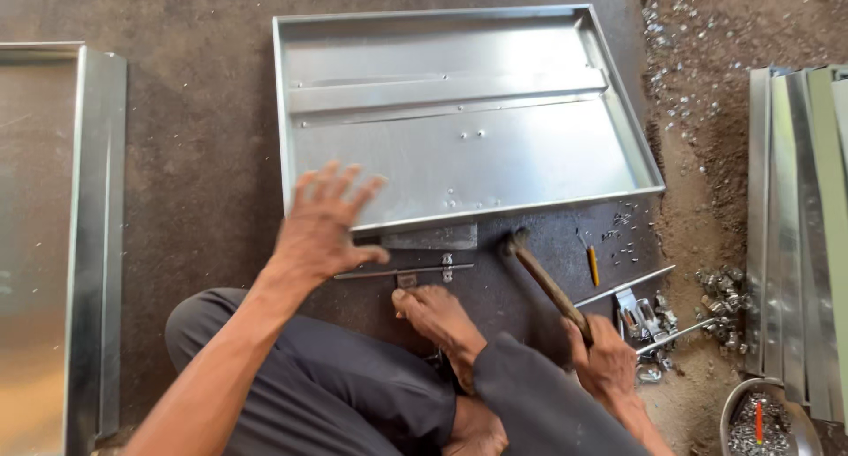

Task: The person assembles a metal box by hammering rivets through pre-drilled holes in the metal sheets and then installs a slide bolt latch using a pencil for marking and a hammer and punch for assembly.

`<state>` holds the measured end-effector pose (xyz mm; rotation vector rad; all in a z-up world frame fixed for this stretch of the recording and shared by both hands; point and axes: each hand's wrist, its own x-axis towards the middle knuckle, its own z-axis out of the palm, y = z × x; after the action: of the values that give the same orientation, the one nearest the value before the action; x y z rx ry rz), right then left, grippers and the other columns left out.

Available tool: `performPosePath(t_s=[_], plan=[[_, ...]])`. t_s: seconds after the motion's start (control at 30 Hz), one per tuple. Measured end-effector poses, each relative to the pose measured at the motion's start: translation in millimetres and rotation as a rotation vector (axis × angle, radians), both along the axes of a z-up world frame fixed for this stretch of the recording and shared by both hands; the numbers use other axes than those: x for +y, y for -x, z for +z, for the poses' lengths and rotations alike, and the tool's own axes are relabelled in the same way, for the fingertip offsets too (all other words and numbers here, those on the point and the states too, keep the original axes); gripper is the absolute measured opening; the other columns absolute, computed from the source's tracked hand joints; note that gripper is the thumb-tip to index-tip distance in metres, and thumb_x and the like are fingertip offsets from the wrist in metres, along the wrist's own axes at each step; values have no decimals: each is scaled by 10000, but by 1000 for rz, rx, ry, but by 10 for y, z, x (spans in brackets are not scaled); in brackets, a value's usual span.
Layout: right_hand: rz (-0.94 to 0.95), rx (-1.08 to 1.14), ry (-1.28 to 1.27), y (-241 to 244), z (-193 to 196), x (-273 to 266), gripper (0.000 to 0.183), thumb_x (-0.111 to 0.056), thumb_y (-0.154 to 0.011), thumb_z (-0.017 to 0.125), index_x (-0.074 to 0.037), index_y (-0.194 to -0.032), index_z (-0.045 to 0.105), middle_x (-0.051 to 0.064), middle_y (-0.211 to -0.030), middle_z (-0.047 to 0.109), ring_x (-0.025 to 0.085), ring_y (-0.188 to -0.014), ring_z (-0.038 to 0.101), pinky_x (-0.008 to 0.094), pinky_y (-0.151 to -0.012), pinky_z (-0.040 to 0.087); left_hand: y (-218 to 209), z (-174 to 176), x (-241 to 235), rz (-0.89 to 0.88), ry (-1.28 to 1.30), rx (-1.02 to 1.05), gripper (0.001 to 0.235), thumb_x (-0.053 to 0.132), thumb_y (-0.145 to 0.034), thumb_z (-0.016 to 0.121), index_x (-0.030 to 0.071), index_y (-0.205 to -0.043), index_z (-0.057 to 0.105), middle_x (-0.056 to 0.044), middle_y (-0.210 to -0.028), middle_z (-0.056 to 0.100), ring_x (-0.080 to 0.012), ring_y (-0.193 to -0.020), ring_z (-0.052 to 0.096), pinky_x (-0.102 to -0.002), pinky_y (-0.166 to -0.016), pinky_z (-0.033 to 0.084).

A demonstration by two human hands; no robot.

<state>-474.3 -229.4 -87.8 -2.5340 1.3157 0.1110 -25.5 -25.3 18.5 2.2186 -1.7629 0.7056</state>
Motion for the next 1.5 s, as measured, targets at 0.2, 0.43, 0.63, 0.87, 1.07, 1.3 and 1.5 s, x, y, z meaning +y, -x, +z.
performPosePath(t_s=[0.2,0.43,0.63,0.87,1.07,1.3,1.5], plan=[[251,-498,218,-952,446,131,318,-223,-896,700,-46,-1160,689,159,-1191,630,331,-1141,575,459,-970,463,-341,753,-519,-48,-943,308,1010,-43,-737,726,129,-1592,217,-168,-1215,630,-311,-939,689,-365,-700,628],[371,-542,-516,-1770,653,522,286,-274,-939,697,-44,-1108,713,92,-1063,728,234,-995,707,377,-897,561,-562,1262,-761,-76,-127,615,715,113,-818,696,117,-1476,416,-151,-841,703,-280,-747,669,-401,-703,574],[167,-817,-1492,-1872,850,703,574,-247,-849,744,21,-1339,615,127,-1202,723,223,-1124,689,364,-1006,525,-340,658,-1030,51,-149,1443,594,156,-879,645,70,-1438,462,-159,-958,708,-276,-859,683,-409,-796,572],[182,-669,-1668,-2369,1063,678,599,-268,-917,716,60,-1401,587,157,-1188,715,208,-1061,668,349,-942,544,-317,589,-667,110,142,1959,486,206,-951,586,15,-1393,516,-168,-1094,714,-272,-991,699,-417,-906,570],[114,-730,-1780,-2460,904,599,644,-294,-761,766,-116,-1351,577,62,-1174,735,173,-1060,673,326,-848,574,-644,761,-641,116,302,2153,443,249,-1012,534,-32,-1354,562,-176,-1211,719,-269,-1103,713,-425,-999,568],[-683,-1425,-1557,-2252,1352,207,182,-272,-876,690,-126,-979,660,105,-1219,656,324,-1310,564,573,-1189,335,-155,213,165,127,135,1124,626,388,-1114,238,-114,-1411,464,-189,-1144,729,-289,-1000,696,-426,-929,532],[-670,-1334,-1404,-2256,1731,196,327,-395,-973,578,-77,-1041,615,167,-1137,673,378,-1248,600,549,-1164,424,1110,-949,423,-47,-161,988,398,173,-914,628,166,-1308,684,-75,-1305,696,-286,-1234,643,-418,-1048,507]])
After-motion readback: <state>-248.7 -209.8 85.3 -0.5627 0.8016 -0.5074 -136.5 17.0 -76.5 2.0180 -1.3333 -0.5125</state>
